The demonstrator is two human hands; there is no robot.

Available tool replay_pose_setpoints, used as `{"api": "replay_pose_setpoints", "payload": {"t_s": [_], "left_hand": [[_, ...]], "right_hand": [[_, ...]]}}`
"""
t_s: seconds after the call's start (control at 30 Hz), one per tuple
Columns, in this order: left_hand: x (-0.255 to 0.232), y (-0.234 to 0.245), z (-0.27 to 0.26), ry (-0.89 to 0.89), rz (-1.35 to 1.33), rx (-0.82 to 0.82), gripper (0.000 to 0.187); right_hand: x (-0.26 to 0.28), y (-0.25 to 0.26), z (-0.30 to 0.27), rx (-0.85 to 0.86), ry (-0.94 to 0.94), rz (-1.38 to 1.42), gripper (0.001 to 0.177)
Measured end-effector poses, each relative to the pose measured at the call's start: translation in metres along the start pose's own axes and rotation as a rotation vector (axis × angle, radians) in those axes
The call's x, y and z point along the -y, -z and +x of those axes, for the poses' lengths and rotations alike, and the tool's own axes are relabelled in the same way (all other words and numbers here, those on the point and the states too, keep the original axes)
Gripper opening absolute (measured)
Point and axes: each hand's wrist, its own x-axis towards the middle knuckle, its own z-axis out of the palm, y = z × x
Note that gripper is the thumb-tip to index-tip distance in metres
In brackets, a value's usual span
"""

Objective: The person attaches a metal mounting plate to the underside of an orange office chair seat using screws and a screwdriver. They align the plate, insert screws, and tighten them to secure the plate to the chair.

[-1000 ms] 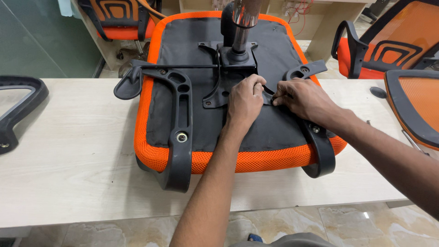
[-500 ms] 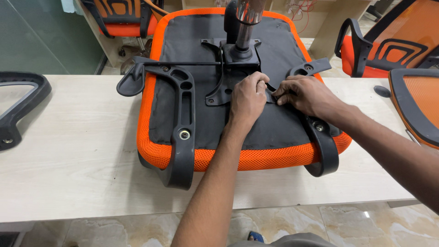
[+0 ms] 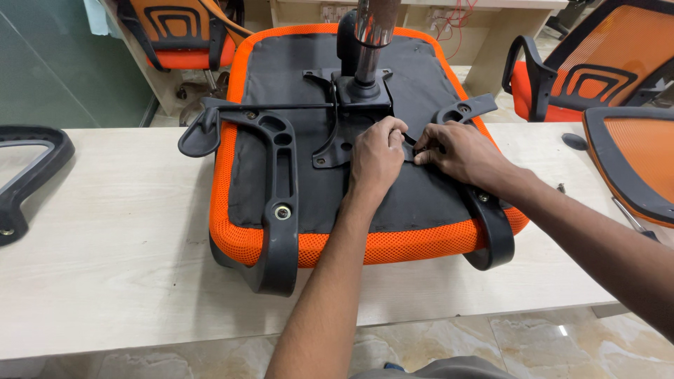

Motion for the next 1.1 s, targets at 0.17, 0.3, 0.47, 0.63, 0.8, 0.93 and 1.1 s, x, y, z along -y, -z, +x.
{"api": "replay_pose_setpoints", "payload": {"t_s": [0.17, 0.3, 0.47, 0.63, 0.8, 0.93, 1.1], "left_hand": [[0.002, -0.001, -0.001, -0.043, -0.031, -0.045, 0.018], [0.005, -0.004, -0.001, -0.076, -0.036, -0.071, 0.017], [0.009, -0.011, 0.000, -0.077, -0.033, -0.067, 0.016], [0.011, -0.015, -0.001, -0.206, -0.035, -0.124, 0.014], [-0.010, -0.004, -0.012, -0.164, -0.052, -0.085, 0.015], [-0.059, -0.031, -0.041, -0.023, -0.112, -0.123, 0.018], [-0.131, -0.139, -0.078, -0.206, -0.093, -0.077, 0.020]], "right_hand": [[0.007, -0.001, -0.005, -0.049, 0.037, 0.032, 0.030], [0.014, 0.001, -0.015, -0.068, 0.021, 0.060, 0.033], [0.027, 0.000, -0.049, -0.240, 0.002, 0.087, 0.026], [0.026, 0.000, -0.071, -0.352, -0.215, 0.209, 0.021], [0.021, -0.006, -0.095, -0.378, -0.182, 0.288, 0.019], [0.004, -0.021, -0.129, -0.494, 0.108, 0.272, 0.020], [-0.053, -0.039, -0.185, -0.287, -0.045, 0.373, 0.030]]}}
